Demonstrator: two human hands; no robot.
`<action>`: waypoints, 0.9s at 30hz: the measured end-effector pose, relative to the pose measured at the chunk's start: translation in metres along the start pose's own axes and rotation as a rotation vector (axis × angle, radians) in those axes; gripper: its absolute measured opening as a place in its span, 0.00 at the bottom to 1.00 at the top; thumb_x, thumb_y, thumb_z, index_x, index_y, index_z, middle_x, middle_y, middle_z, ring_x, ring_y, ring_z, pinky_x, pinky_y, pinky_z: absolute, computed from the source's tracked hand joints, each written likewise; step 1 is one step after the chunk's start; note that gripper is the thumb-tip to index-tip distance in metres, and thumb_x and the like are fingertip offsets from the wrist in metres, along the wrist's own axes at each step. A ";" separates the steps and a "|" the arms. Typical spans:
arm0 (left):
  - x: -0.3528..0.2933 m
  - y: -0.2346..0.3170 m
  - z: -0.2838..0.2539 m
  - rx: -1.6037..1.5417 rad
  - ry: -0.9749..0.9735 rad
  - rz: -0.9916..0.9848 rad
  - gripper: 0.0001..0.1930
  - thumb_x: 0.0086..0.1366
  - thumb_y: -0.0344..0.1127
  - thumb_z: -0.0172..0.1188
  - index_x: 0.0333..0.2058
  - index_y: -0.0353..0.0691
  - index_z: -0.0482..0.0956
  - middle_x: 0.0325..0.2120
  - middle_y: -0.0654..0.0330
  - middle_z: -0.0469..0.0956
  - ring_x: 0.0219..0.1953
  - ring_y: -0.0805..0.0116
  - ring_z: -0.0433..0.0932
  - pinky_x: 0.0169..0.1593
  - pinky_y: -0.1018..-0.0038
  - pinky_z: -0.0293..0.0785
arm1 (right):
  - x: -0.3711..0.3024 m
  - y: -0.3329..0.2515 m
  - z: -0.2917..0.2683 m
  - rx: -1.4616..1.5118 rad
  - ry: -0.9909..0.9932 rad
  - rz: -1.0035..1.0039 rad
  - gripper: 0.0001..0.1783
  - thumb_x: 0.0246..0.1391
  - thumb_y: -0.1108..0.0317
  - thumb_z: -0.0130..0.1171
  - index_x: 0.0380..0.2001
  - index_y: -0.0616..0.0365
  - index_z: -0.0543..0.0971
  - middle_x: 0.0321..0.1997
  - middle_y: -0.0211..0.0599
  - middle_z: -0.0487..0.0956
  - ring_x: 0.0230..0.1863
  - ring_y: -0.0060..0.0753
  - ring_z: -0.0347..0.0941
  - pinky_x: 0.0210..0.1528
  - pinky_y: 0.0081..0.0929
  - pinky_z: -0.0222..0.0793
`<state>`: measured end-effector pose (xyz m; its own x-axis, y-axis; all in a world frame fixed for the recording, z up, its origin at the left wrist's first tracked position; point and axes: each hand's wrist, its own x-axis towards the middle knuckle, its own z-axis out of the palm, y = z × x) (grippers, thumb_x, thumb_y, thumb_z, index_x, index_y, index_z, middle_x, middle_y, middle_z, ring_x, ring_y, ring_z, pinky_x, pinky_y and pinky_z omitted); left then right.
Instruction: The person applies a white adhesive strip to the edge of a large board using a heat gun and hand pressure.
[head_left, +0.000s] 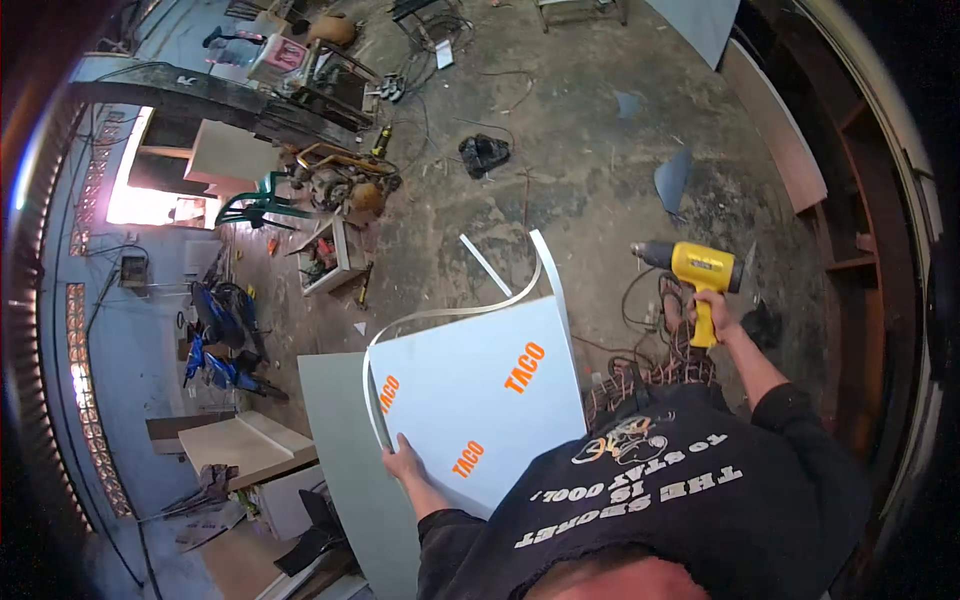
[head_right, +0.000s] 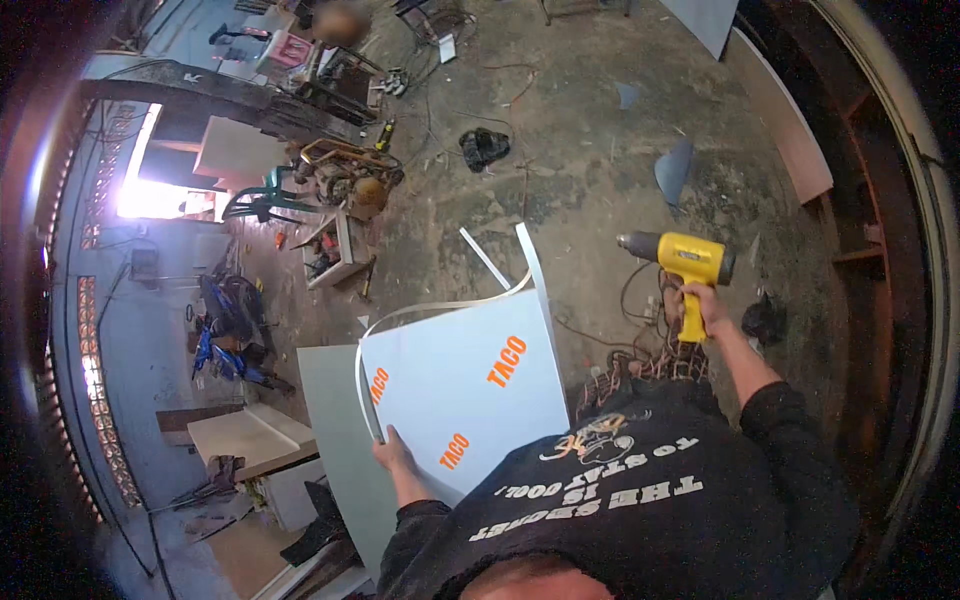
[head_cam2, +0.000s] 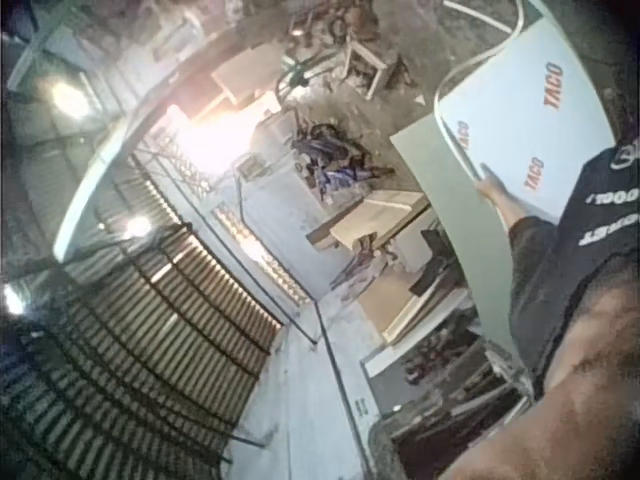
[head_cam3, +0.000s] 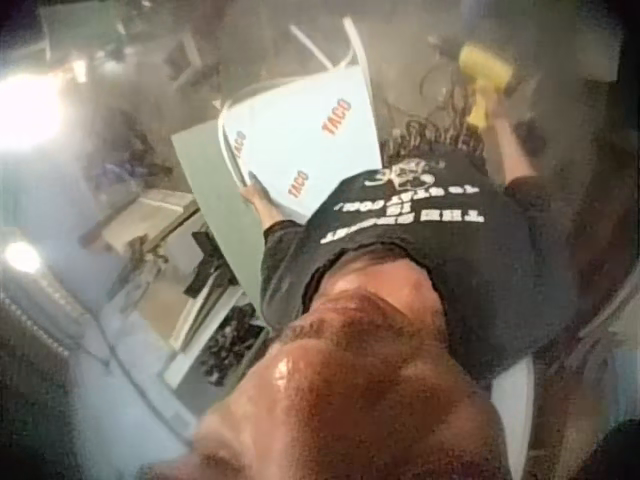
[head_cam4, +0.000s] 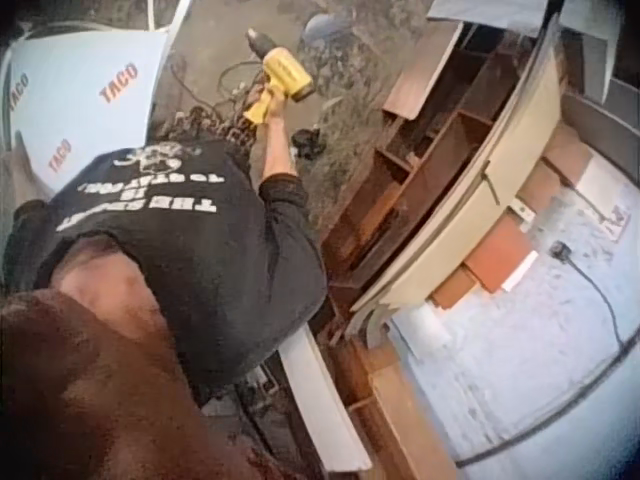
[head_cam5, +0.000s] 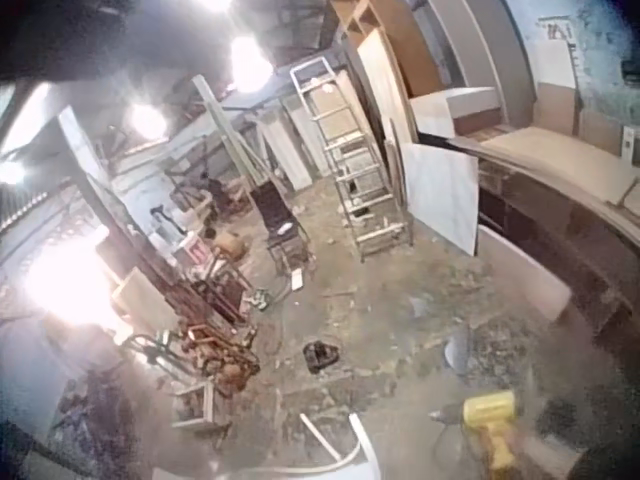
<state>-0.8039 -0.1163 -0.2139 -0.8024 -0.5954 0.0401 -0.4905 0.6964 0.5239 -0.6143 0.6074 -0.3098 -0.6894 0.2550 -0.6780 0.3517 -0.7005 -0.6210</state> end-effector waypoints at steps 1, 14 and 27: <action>0.003 0.004 -0.001 -0.033 -0.022 -0.004 0.23 0.54 0.43 0.66 0.36 0.24 0.77 0.31 0.45 0.79 0.32 0.53 0.76 0.41 0.62 0.72 | -0.004 0.001 0.001 0.014 0.006 -0.010 0.14 0.47 0.58 0.54 0.25 0.59 0.76 0.19 0.32 0.73 0.18 0.27 0.70 0.25 0.26 0.68; 0.002 -0.003 0.022 0.229 0.045 0.165 0.26 0.61 0.41 0.57 0.48 0.21 0.68 0.44 0.34 0.73 0.48 0.38 0.71 0.54 0.56 0.65 | -0.066 -0.006 0.045 -0.079 -0.080 -0.047 0.09 0.49 0.64 0.57 0.27 0.60 0.77 0.25 0.36 0.78 0.21 0.26 0.73 0.27 0.26 0.71; -0.140 0.255 0.157 -0.120 -0.407 0.888 0.30 0.62 0.41 0.56 0.57 0.26 0.63 0.53 0.38 0.68 0.57 0.43 0.66 0.62 0.59 0.59 | -0.057 0.021 0.076 -0.177 -0.370 0.040 0.10 0.50 0.63 0.55 0.27 0.60 0.77 0.23 0.32 0.76 0.25 0.26 0.73 0.29 0.27 0.70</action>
<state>-0.8699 0.2078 -0.2196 -0.9297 0.3231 0.1770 0.3667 0.7653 0.5291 -0.6164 0.5275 -0.2544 -0.8429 -0.0500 -0.5358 0.4642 -0.5712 -0.6770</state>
